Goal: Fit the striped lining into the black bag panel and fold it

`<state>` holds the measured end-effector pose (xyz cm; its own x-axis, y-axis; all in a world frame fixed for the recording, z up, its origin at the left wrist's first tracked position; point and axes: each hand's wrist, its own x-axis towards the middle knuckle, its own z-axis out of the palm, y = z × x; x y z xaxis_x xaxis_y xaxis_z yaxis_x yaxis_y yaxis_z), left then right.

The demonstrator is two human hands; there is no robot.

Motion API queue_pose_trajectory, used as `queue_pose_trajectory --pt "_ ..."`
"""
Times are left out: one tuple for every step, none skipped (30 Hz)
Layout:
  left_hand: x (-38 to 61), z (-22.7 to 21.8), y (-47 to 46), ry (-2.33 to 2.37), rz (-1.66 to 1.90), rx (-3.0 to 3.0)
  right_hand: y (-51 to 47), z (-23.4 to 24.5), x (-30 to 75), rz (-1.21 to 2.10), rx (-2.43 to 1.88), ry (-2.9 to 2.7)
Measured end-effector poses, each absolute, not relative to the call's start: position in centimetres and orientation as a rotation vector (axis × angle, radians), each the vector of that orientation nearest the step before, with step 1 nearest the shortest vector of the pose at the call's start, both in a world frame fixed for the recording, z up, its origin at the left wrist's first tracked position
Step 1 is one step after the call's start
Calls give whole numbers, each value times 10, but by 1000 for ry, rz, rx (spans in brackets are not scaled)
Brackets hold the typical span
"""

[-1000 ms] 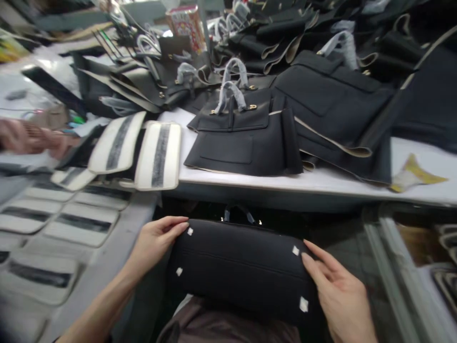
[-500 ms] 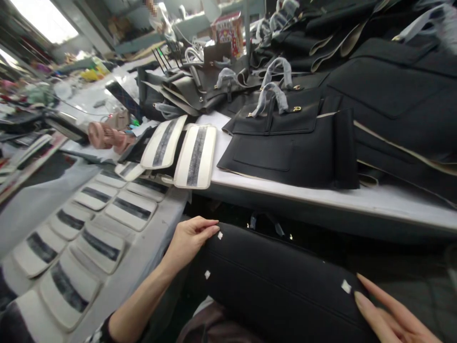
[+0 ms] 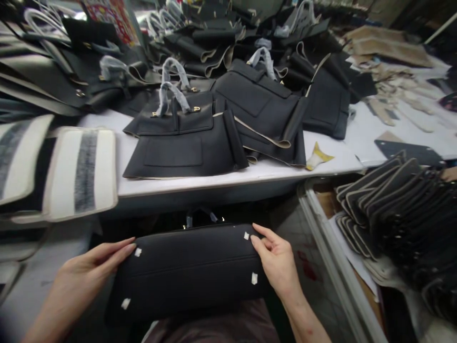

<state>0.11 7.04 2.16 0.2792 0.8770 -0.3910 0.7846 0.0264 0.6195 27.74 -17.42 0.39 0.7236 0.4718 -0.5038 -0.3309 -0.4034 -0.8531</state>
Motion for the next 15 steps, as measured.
queue_pose_trajectory --pt "2 22 70 1522 148 1759 -174 4 277 878 -1781 -117" --pt "2 22 70 1526 148 1754 -175 4 277 881 -1777 -121" --pt "2 22 71 1524 145 1747 -175 4 277 883 -1775 -125" --pt "2 21 71 1520 142 1740 -175 3 277 880 -1775 -127" --pt "2 20 72 1515 138 1732 -175 3 278 876 -1779 -128" --pt "2 19 73 1509 135 1725 -176 3 278 872 -1785 -130" --pt "2 18 74 1504 138 1719 -176 2 279 870 -1796 -135" --pt "2 18 74 1496 145 1713 -176 2 279 869 -1810 -139" --pt "2 18 74 1486 156 1708 -176 3 279 871 -1821 -140" --pt "1 19 72 1471 171 1705 -176 3 279 876 -1825 -136" --pt "1 20 71 1453 192 1704 -176 4 278 880 -1827 -121" --pt "1 21 68 1432 215 1703 -177 4 277 879 -1832 -91" --pt "1 23 66 1410 239 1703 -177 5 275 885 -1835 -50" --pt "1 23 65 1391 269 1700 -178 4 275 880 -1844 -6" --pt "1 23 64 1370 290 1693 -180 3 275 866 -1854 23"
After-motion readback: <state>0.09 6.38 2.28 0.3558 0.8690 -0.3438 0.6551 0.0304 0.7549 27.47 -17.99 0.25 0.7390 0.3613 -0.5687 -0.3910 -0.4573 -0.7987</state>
